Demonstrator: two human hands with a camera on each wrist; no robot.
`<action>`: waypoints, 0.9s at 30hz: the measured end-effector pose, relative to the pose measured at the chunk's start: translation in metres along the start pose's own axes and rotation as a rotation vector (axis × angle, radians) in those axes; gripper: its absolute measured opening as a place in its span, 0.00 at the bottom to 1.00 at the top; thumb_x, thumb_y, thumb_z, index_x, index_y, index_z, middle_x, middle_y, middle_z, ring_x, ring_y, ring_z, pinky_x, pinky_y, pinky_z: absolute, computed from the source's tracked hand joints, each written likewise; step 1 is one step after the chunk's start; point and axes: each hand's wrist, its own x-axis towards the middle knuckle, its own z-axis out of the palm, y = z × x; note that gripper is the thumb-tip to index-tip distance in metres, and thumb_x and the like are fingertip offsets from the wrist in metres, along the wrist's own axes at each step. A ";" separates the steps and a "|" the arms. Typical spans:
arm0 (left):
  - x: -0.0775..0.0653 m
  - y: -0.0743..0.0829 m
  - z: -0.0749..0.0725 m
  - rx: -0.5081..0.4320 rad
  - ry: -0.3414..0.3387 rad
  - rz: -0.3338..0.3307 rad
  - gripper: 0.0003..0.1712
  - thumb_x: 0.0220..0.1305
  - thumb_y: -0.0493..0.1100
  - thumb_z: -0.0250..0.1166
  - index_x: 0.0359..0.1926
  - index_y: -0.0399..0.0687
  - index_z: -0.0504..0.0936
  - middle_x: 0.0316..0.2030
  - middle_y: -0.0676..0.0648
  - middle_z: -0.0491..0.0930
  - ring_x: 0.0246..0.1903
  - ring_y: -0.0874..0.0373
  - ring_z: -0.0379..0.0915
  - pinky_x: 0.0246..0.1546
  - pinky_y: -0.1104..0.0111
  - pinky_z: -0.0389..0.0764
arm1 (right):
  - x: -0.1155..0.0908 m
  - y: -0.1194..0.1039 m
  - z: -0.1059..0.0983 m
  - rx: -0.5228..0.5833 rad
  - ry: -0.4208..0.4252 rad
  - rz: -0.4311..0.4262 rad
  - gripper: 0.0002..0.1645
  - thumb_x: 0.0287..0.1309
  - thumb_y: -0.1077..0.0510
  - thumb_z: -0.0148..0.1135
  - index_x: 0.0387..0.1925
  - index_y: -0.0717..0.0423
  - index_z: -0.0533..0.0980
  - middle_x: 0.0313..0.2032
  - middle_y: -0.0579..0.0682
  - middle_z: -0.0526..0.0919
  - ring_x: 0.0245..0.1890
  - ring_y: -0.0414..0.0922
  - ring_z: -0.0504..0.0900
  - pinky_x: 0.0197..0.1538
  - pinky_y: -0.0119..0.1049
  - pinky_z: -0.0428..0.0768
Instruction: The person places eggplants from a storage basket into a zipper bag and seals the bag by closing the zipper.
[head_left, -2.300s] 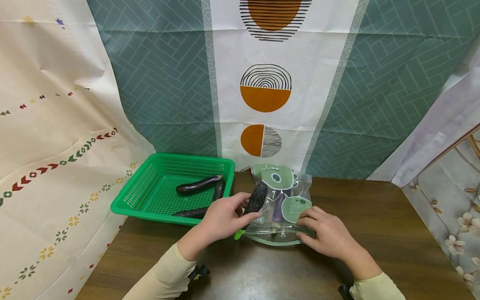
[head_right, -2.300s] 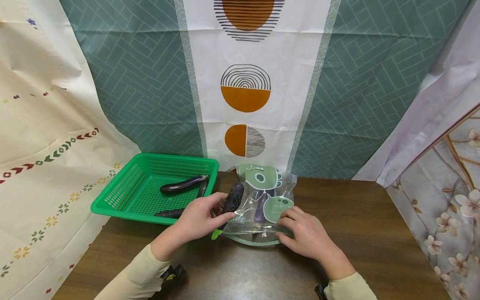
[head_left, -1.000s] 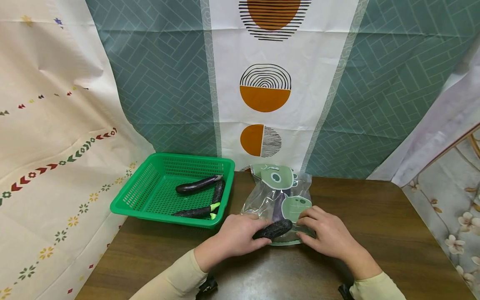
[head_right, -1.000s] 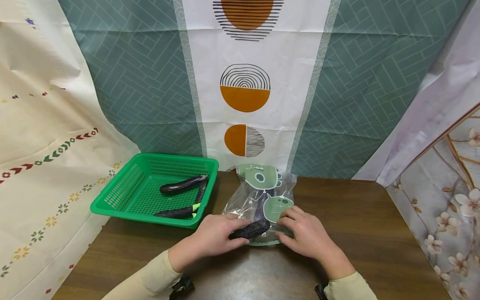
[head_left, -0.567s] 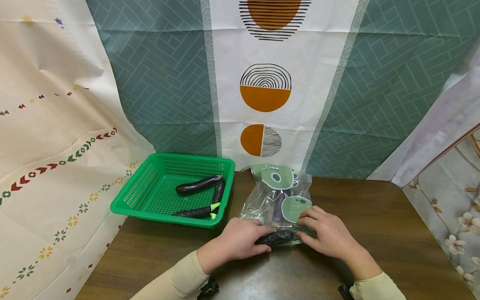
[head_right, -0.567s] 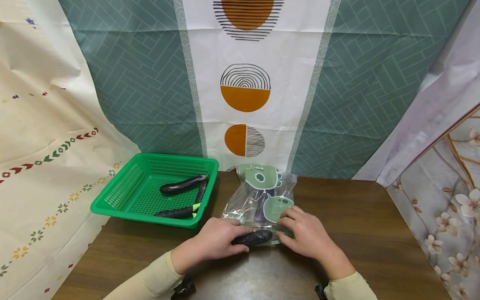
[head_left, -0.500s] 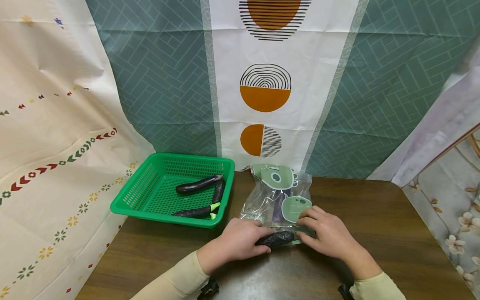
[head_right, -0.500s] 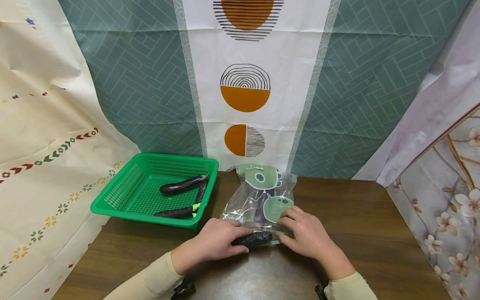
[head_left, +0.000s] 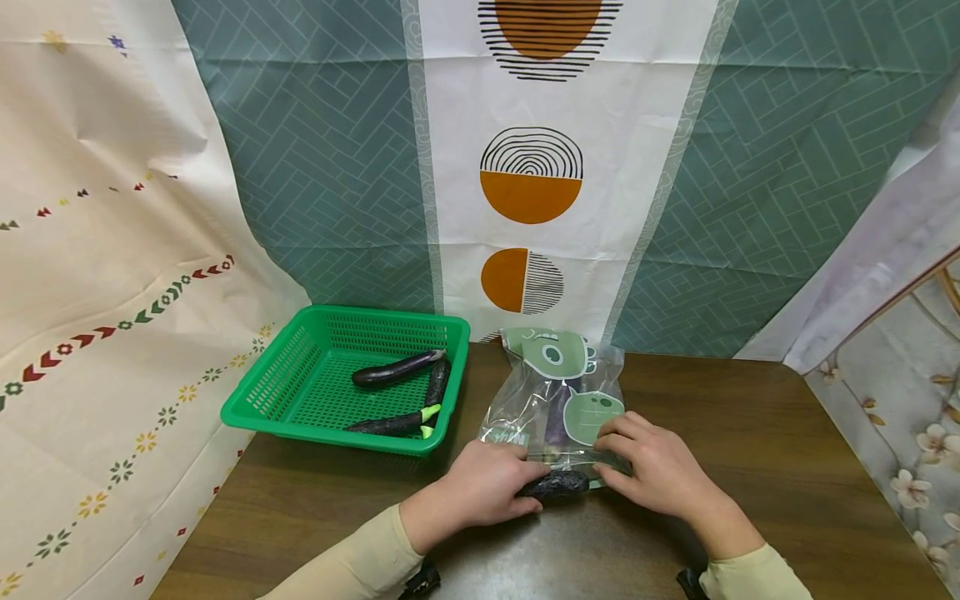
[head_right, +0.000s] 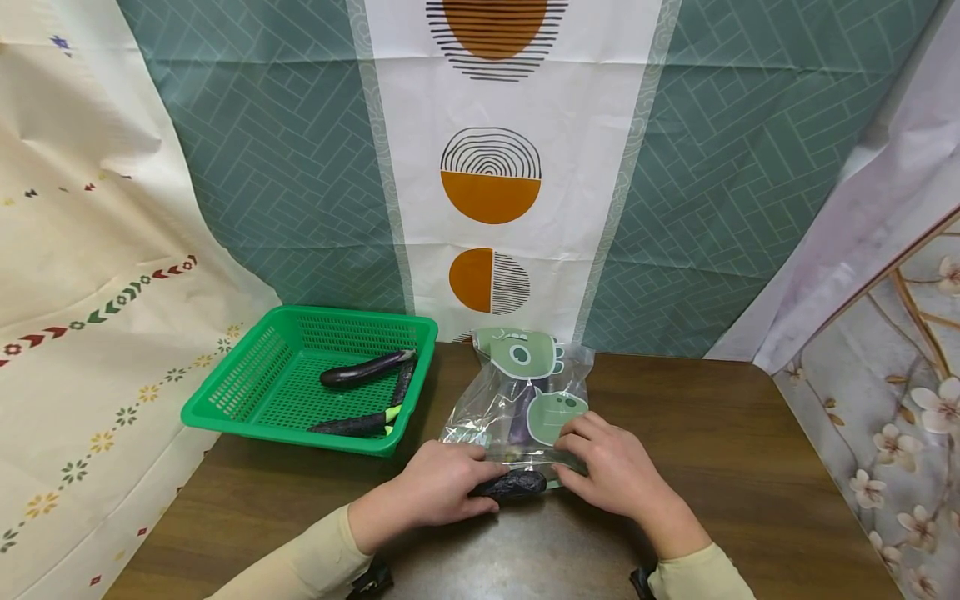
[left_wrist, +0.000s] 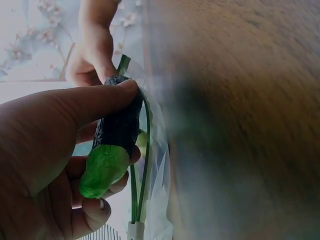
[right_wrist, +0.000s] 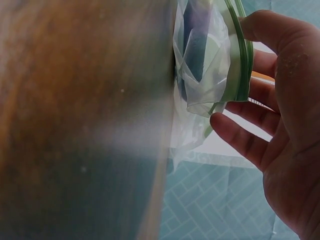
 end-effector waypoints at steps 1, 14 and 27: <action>0.000 0.000 0.000 0.000 0.001 0.001 0.25 0.66 0.71 0.77 0.59 0.71 0.91 0.34 0.60 0.82 0.33 0.63 0.84 0.21 0.64 0.72 | 0.000 0.000 0.000 0.001 0.001 -0.001 0.15 0.54 0.48 0.86 0.41 0.44 0.90 0.45 0.37 0.85 0.45 0.39 0.82 0.38 0.41 0.86; 0.000 0.003 0.000 -0.029 -0.018 0.042 0.27 0.66 0.70 0.77 0.62 0.71 0.90 0.37 0.62 0.83 0.35 0.65 0.84 0.23 0.67 0.72 | 0.001 -0.001 0.000 0.007 -0.002 0.003 0.15 0.54 0.48 0.87 0.42 0.45 0.90 0.45 0.38 0.85 0.44 0.39 0.82 0.38 0.41 0.86; 0.001 0.009 0.004 0.006 -0.055 -0.030 0.21 0.69 0.70 0.73 0.47 0.63 0.88 0.35 0.60 0.86 0.31 0.60 0.86 0.24 0.62 0.77 | 0.001 -0.001 0.000 0.013 0.009 -0.003 0.14 0.54 0.49 0.85 0.41 0.45 0.90 0.45 0.38 0.85 0.44 0.39 0.82 0.36 0.39 0.85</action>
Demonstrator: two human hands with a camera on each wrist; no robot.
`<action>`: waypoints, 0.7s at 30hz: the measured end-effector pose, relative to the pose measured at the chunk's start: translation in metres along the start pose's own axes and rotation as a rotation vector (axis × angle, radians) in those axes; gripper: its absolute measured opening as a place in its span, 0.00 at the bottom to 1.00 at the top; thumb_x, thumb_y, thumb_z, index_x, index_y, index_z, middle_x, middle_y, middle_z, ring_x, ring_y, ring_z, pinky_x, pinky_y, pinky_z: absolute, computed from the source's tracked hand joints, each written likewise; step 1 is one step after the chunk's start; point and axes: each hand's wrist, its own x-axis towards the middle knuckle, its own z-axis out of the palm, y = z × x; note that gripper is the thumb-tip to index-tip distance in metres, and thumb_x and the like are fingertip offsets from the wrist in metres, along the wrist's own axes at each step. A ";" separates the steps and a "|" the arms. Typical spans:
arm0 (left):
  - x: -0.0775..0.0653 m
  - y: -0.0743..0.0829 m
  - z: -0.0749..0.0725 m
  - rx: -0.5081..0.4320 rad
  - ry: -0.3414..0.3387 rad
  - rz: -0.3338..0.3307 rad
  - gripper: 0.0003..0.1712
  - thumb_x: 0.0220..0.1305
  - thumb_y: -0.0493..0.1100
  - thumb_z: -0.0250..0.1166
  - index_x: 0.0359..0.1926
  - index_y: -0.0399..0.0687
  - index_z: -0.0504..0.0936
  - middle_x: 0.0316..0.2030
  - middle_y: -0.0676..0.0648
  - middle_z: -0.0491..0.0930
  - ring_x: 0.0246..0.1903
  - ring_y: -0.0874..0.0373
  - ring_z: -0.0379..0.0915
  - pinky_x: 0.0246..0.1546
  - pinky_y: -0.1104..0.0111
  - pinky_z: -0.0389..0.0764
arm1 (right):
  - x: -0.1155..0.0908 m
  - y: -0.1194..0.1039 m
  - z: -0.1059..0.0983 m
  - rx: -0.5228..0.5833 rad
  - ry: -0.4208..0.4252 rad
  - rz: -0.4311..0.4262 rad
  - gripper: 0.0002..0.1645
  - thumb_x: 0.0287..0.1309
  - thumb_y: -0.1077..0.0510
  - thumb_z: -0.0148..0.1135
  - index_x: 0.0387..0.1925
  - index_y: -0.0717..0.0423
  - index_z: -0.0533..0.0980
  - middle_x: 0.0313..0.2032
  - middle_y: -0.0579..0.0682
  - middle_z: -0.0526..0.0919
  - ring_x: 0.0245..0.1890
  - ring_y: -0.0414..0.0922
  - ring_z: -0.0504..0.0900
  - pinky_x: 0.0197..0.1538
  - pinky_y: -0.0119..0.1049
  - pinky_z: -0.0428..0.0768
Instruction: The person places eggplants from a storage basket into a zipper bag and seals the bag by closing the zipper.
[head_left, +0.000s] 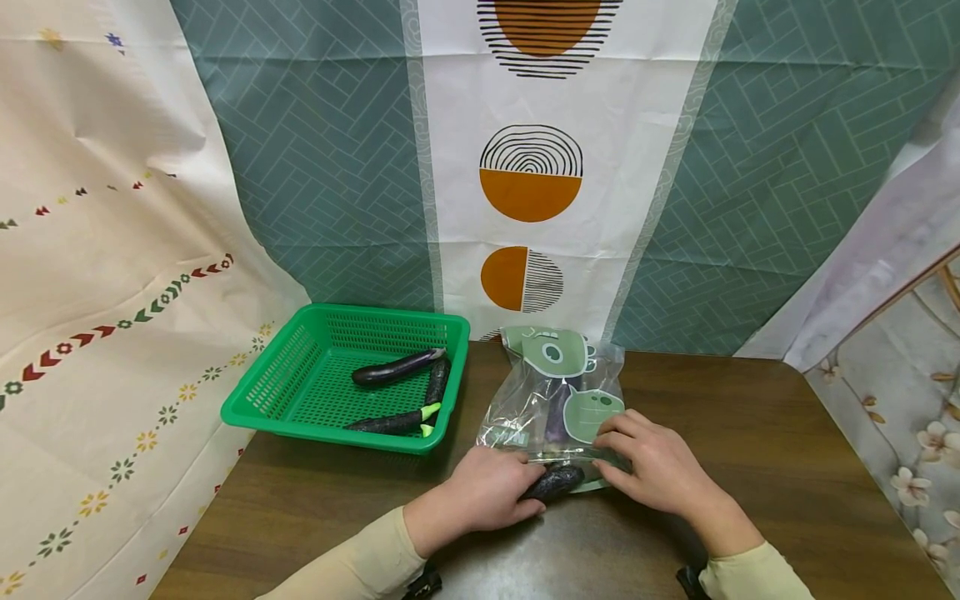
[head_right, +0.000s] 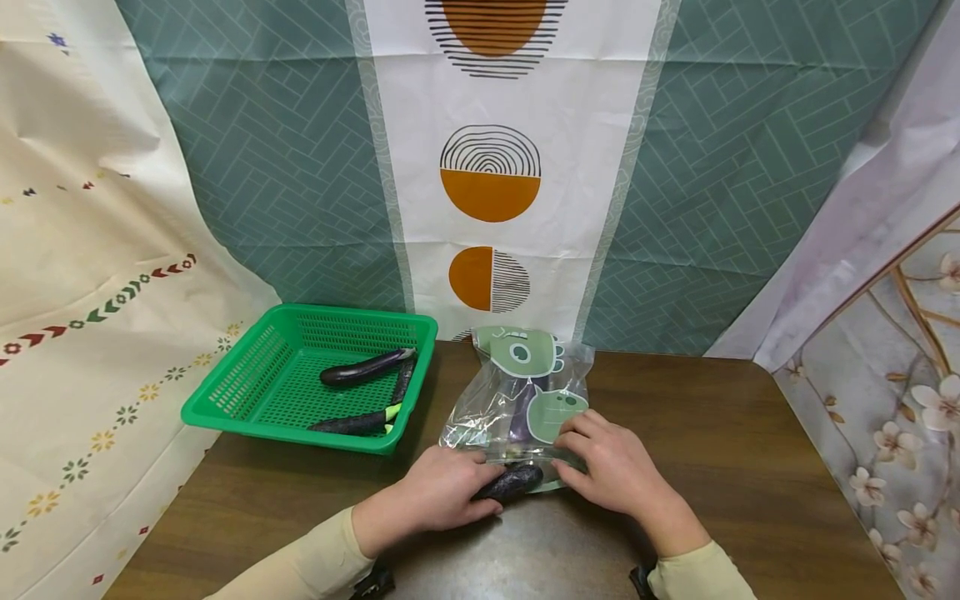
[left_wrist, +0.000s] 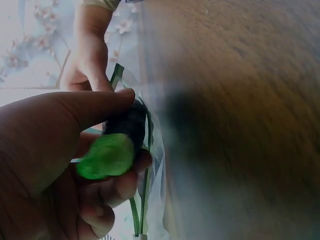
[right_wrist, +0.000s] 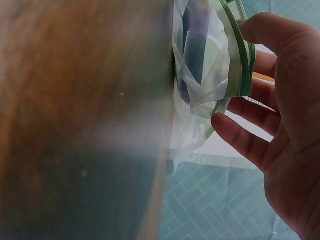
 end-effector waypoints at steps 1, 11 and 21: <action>0.000 0.001 0.000 0.000 -0.004 -0.007 0.21 0.70 0.70 0.73 0.46 0.63 0.87 0.35 0.60 0.87 0.31 0.60 0.86 0.25 0.61 0.78 | 0.000 0.000 0.000 0.001 0.001 0.000 0.14 0.54 0.49 0.85 0.41 0.45 0.90 0.45 0.38 0.85 0.44 0.39 0.82 0.36 0.39 0.85; 0.000 0.006 0.004 -0.017 -0.014 -0.089 0.23 0.70 0.71 0.72 0.35 0.61 0.82 0.26 0.57 0.86 0.27 0.57 0.86 0.24 0.59 0.78 | 0.000 0.000 -0.001 0.000 0.001 0.004 0.14 0.54 0.49 0.85 0.41 0.45 0.90 0.45 0.38 0.85 0.44 0.39 0.82 0.36 0.40 0.85; 0.004 0.012 0.003 -0.142 -0.082 -0.235 0.24 0.68 0.69 0.74 0.33 0.56 0.83 0.27 0.53 0.86 0.29 0.53 0.86 0.27 0.57 0.81 | -0.001 0.000 0.000 -0.007 -0.003 0.006 0.13 0.55 0.49 0.85 0.40 0.45 0.90 0.44 0.38 0.85 0.44 0.39 0.82 0.37 0.40 0.86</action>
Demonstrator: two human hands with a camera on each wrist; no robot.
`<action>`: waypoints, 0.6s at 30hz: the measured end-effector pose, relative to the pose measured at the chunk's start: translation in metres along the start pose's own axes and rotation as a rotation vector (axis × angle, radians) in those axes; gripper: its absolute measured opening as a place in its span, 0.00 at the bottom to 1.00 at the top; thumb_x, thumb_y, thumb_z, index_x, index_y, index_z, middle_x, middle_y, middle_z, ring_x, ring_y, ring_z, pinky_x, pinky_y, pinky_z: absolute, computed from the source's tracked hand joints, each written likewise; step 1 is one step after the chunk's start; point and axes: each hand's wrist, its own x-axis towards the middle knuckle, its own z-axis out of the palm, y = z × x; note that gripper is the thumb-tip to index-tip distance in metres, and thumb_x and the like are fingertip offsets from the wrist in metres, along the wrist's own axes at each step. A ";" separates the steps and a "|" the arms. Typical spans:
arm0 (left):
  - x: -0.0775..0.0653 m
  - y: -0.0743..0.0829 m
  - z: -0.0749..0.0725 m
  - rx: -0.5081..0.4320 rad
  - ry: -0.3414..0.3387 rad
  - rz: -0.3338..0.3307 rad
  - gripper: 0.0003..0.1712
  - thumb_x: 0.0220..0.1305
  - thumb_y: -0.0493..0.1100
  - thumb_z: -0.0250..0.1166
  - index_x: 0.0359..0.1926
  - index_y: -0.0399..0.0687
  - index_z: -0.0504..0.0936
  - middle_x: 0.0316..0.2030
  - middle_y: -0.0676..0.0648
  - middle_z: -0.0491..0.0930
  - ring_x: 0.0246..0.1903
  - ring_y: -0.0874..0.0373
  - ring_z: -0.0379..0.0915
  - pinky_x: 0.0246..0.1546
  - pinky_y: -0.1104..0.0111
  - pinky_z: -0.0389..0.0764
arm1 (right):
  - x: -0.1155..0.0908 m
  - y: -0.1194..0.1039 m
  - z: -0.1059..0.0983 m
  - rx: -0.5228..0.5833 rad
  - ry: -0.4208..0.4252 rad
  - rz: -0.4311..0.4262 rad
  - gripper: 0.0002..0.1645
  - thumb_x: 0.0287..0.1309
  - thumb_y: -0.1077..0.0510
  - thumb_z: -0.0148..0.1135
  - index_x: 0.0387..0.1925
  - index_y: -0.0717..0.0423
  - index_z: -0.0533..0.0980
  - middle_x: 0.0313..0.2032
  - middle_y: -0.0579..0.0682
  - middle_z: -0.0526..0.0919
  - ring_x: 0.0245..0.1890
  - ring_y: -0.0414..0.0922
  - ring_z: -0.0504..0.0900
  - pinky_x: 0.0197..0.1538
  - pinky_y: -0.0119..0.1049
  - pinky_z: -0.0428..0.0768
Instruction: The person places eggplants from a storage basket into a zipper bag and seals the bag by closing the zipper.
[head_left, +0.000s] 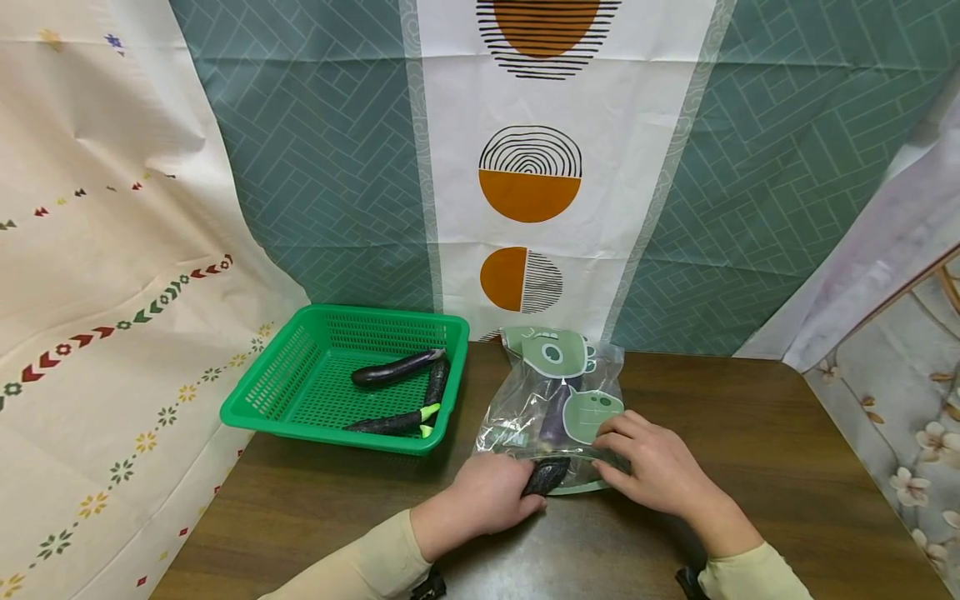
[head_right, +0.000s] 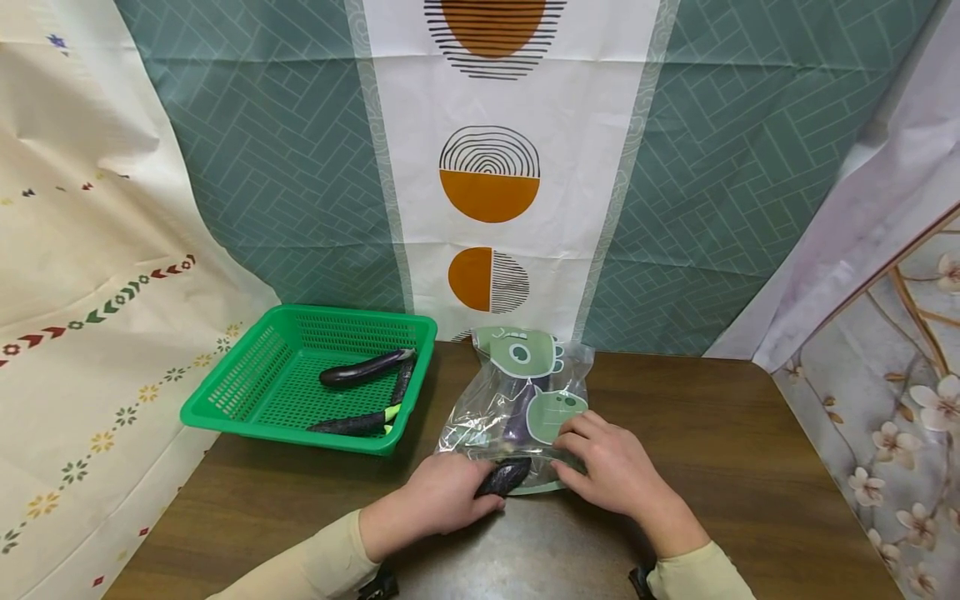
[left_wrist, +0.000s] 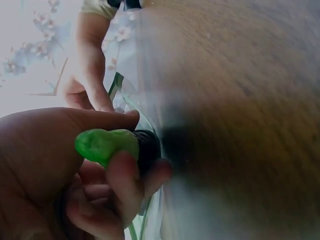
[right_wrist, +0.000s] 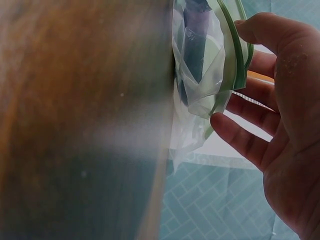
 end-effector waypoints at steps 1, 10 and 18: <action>0.000 0.000 -0.001 -0.013 -0.007 -0.013 0.24 0.68 0.69 0.75 0.33 0.56 0.83 0.27 0.52 0.86 0.30 0.53 0.86 0.27 0.56 0.82 | 0.000 0.000 0.000 -0.001 -0.001 0.000 0.14 0.55 0.49 0.85 0.40 0.45 0.90 0.44 0.38 0.85 0.44 0.39 0.82 0.37 0.40 0.86; -0.003 -0.003 -0.005 -0.118 -0.039 -0.048 0.20 0.62 0.59 0.79 0.29 0.54 0.80 0.27 0.51 0.84 0.30 0.53 0.85 0.30 0.56 0.83 | 0.000 0.000 0.000 -0.001 -0.004 -0.005 0.14 0.55 0.49 0.85 0.41 0.46 0.90 0.45 0.38 0.85 0.45 0.40 0.82 0.37 0.40 0.86; -0.007 -0.008 -0.008 -0.263 -0.092 -0.054 0.15 0.53 0.46 0.80 0.30 0.52 0.79 0.29 0.53 0.81 0.29 0.56 0.80 0.25 0.57 0.79 | 0.001 -0.001 -0.001 0.001 -0.012 -0.002 0.14 0.55 0.49 0.85 0.41 0.45 0.90 0.45 0.38 0.85 0.46 0.40 0.82 0.37 0.40 0.86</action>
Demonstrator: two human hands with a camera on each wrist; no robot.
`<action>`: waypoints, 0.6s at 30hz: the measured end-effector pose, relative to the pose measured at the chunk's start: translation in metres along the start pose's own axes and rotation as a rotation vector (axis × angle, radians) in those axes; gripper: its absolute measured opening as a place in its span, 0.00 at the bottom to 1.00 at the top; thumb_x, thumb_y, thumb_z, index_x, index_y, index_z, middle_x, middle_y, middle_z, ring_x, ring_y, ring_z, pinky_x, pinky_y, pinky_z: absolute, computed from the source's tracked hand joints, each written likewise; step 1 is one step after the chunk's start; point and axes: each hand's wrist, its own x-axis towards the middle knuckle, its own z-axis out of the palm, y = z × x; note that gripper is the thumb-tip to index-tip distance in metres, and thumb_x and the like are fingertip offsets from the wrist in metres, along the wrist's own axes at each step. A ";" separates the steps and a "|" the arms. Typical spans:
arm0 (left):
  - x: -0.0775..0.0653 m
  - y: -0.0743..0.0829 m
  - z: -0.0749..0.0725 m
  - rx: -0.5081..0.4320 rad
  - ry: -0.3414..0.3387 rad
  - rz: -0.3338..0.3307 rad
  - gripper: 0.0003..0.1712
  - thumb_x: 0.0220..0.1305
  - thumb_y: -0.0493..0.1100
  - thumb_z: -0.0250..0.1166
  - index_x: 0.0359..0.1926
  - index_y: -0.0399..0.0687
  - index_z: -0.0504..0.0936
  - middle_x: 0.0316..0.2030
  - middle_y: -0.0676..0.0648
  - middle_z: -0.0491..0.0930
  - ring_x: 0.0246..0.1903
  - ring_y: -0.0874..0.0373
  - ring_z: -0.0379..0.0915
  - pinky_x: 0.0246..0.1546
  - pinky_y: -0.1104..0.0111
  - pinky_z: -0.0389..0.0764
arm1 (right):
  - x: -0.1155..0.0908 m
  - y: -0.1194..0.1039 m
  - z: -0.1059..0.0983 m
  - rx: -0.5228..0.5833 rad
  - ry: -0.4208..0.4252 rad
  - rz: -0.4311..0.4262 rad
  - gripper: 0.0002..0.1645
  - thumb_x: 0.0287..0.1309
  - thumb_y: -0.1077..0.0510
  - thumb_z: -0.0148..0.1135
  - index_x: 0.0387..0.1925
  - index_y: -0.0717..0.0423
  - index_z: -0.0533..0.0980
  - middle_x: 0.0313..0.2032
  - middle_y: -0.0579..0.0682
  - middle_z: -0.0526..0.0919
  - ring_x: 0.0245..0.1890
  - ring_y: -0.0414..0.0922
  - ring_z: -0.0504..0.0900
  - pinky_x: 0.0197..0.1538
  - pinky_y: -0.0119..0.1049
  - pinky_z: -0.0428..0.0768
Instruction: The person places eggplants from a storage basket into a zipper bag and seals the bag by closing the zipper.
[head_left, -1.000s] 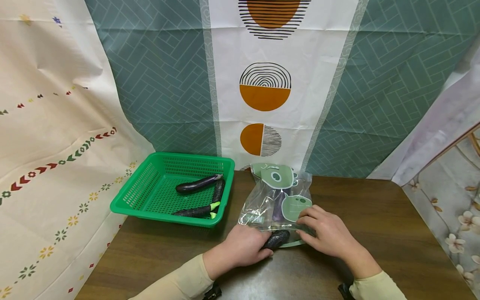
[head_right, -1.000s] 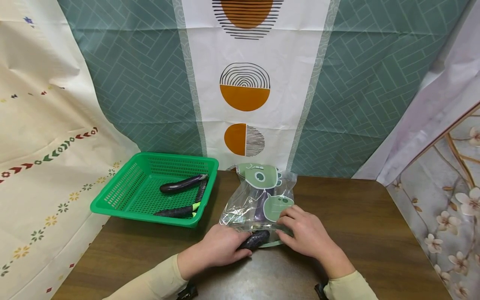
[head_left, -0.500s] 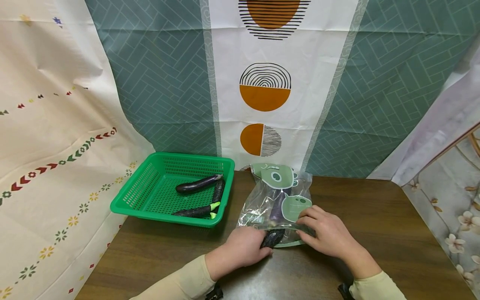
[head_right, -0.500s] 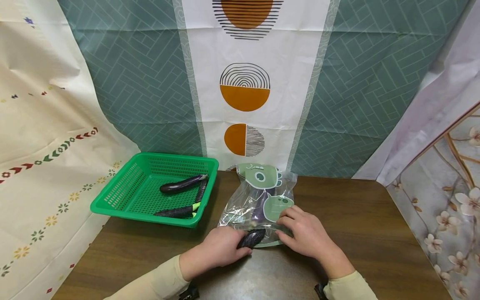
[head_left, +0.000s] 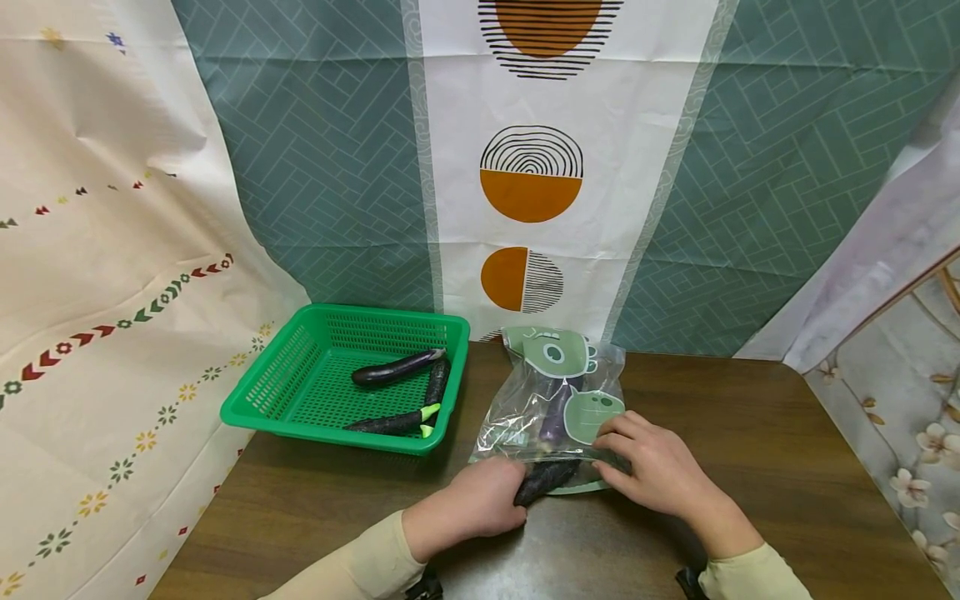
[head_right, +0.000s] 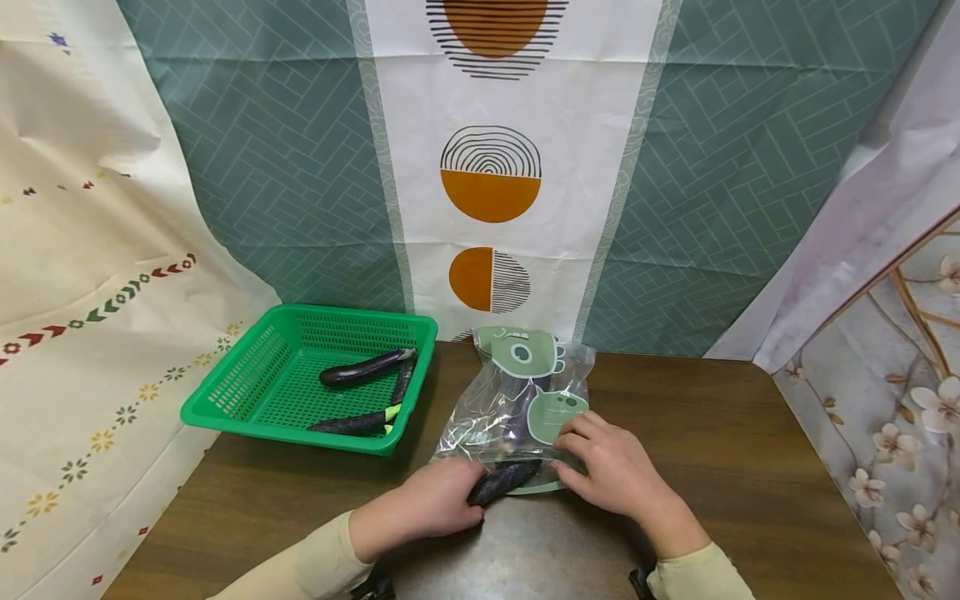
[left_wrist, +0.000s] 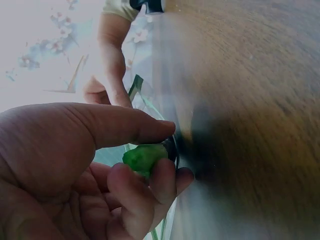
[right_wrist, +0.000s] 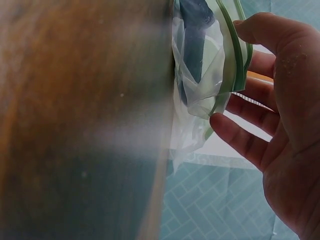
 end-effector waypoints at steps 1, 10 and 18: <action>0.001 -0.004 0.005 0.001 0.015 0.017 0.14 0.52 0.45 0.79 0.29 0.53 0.78 0.29 0.53 0.80 0.29 0.57 0.79 0.24 0.56 0.79 | 0.000 0.000 0.000 0.000 0.001 -0.001 0.14 0.55 0.49 0.85 0.41 0.45 0.90 0.45 0.38 0.85 0.46 0.40 0.82 0.37 0.40 0.86; 0.003 -0.012 0.014 0.005 -0.004 0.052 0.12 0.47 0.42 0.75 0.31 0.50 0.80 0.32 0.51 0.82 0.34 0.56 0.82 0.29 0.56 0.82 | 0.000 0.001 0.002 -0.002 0.011 -0.008 0.14 0.55 0.49 0.85 0.41 0.44 0.90 0.45 0.38 0.85 0.45 0.39 0.82 0.37 0.40 0.85; 0.005 -0.016 0.020 0.034 0.017 0.040 0.10 0.54 0.45 0.74 0.27 0.54 0.78 0.30 0.51 0.83 0.30 0.55 0.83 0.24 0.54 0.80 | 0.000 0.001 0.002 0.003 0.013 -0.012 0.13 0.55 0.49 0.85 0.41 0.44 0.90 0.45 0.37 0.85 0.45 0.39 0.82 0.37 0.40 0.85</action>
